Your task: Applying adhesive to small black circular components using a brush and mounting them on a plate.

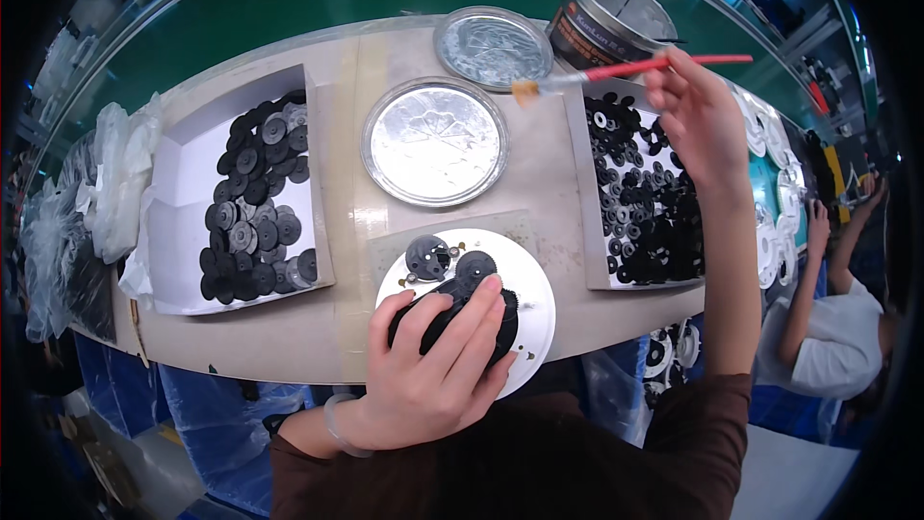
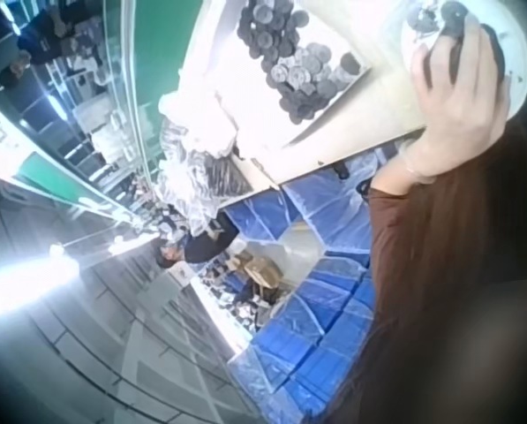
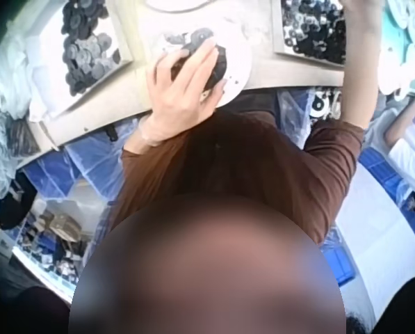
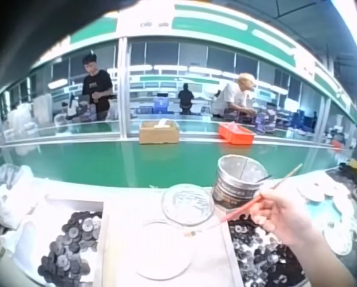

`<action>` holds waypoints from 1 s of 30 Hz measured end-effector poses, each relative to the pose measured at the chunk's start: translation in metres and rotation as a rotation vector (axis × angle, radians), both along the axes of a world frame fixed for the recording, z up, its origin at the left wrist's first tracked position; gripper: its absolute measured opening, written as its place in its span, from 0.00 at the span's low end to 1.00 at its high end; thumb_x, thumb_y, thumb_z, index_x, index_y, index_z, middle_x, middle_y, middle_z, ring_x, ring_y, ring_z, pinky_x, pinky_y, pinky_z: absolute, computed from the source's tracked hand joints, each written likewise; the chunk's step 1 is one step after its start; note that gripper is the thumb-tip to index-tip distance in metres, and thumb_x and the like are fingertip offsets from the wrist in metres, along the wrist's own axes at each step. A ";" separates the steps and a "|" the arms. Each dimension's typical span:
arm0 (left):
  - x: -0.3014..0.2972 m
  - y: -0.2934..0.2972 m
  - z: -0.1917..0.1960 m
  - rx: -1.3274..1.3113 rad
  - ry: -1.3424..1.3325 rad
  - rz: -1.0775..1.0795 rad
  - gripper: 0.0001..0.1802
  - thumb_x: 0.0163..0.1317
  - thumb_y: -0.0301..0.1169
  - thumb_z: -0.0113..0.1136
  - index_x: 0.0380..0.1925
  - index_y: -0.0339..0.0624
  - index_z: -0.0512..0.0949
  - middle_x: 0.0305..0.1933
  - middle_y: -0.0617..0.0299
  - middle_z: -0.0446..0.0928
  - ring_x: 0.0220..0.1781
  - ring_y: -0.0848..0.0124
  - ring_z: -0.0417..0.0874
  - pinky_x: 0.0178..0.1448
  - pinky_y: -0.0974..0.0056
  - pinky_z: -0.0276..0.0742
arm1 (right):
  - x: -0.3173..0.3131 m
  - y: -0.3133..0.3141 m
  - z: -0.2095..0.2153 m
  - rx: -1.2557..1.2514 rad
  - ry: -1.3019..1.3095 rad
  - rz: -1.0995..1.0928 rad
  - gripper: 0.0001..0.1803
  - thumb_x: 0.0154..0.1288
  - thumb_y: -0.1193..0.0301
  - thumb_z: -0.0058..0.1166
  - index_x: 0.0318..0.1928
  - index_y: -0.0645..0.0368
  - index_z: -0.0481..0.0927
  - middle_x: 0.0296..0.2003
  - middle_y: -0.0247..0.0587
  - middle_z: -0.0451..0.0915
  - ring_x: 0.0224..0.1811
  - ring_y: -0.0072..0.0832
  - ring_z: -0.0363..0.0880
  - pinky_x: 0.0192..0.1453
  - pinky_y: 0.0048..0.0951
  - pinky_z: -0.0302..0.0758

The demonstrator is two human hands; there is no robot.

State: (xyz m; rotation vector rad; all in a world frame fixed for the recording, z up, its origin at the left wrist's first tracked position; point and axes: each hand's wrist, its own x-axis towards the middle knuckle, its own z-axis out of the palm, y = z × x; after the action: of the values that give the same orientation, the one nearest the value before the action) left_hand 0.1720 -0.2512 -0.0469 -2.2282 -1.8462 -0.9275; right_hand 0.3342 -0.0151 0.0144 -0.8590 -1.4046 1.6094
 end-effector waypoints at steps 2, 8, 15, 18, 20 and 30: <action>-0.001 -0.002 0.002 -0.010 0.006 0.004 0.22 0.37 0.34 0.63 0.37 0.39 0.75 0.47 0.62 0.74 0.41 0.65 0.67 0.49 0.60 0.61 | 0.010 -0.021 0.003 -0.058 0.037 0.019 0.09 0.63 0.67 0.42 0.35 0.61 0.70 0.24 0.36 0.74 0.25 0.19 0.72 0.17 0.12 0.63; -0.002 -0.002 0.001 0.019 0.027 0.008 0.20 0.35 0.34 0.63 0.33 0.39 0.77 0.44 0.62 0.75 0.41 0.64 0.67 0.48 0.59 0.61 | 0.034 -0.114 -0.002 0.647 -0.165 -0.001 0.12 0.63 0.72 0.38 0.24 0.64 0.67 0.21 0.47 0.74 0.17 0.28 0.73 0.18 0.24 0.71; 0.000 -0.003 0.000 0.041 0.061 0.005 0.20 0.34 0.35 0.64 0.31 0.39 0.77 0.42 0.62 0.75 0.41 0.64 0.65 0.48 0.58 0.61 | 0.034 -0.135 -0.014 1.164 -0.248 0.282 0.11 0.46 0.75 0.58 0.30 0.63 0.71 0.26 0.46 0.76 0.24 0.33 0.77 0.21 0.24 0.74; -0.001 -0.005 -0.001 0.042 0.050 0.006 0.20 0.33 0.34 0.64 0.31 0.38 0.77 0.41 0.61 0.75 0.41 0.64 0.65 0.48 0.57 0.62 | 0.027 -0.126 -0.012 1.248 -0.257 0.338 0.12 0.45 0.75 0.59 0.30 0.64 0.71 0.26 0.46 0.76 0.24 0.32 0.77 0.20 0.22 0.74; -0.001 -0.004 -0.002 0.040 0.041 0.004 0.20 0.33 0.34 0.64 0.31 0.38 0.77 0.41 0.60 0.75 0.41 0.64 0.65 0.48 0.57 0.62 | 0.027 -0.125 -0.010 1.270 -0.280 0.382 0.13 0.45 0.75 0.60 0.31 0.64 0.71 0.26 0.45 0.76 0.24 0.32 0.77 0.20 0.21 0.74; 0.000 -0.002 -0.003 0.059 0.006 0.022 0.16 0.37 0.35 0.62 0.27 0.38 0.78 0.39 0.63 0.76 0.36 0.67 0.66 0.48 0.57 0.63 | 0.024 -0.115 -0.010 0.699 -0.124 0.195 0.06 0.47 0.84 0.51 0.29 0.66 0.71 0.24 0.46 0.75 0.25 0.36 0.76 0.29 0.31 0.74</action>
State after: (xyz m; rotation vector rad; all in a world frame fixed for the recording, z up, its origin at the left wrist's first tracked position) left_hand 0.1720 -0.2532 -0.0497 -2.1700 -1.8121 -0.9576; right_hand 0.3580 -0.1306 0.0048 -0.4154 -2.0093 1.0705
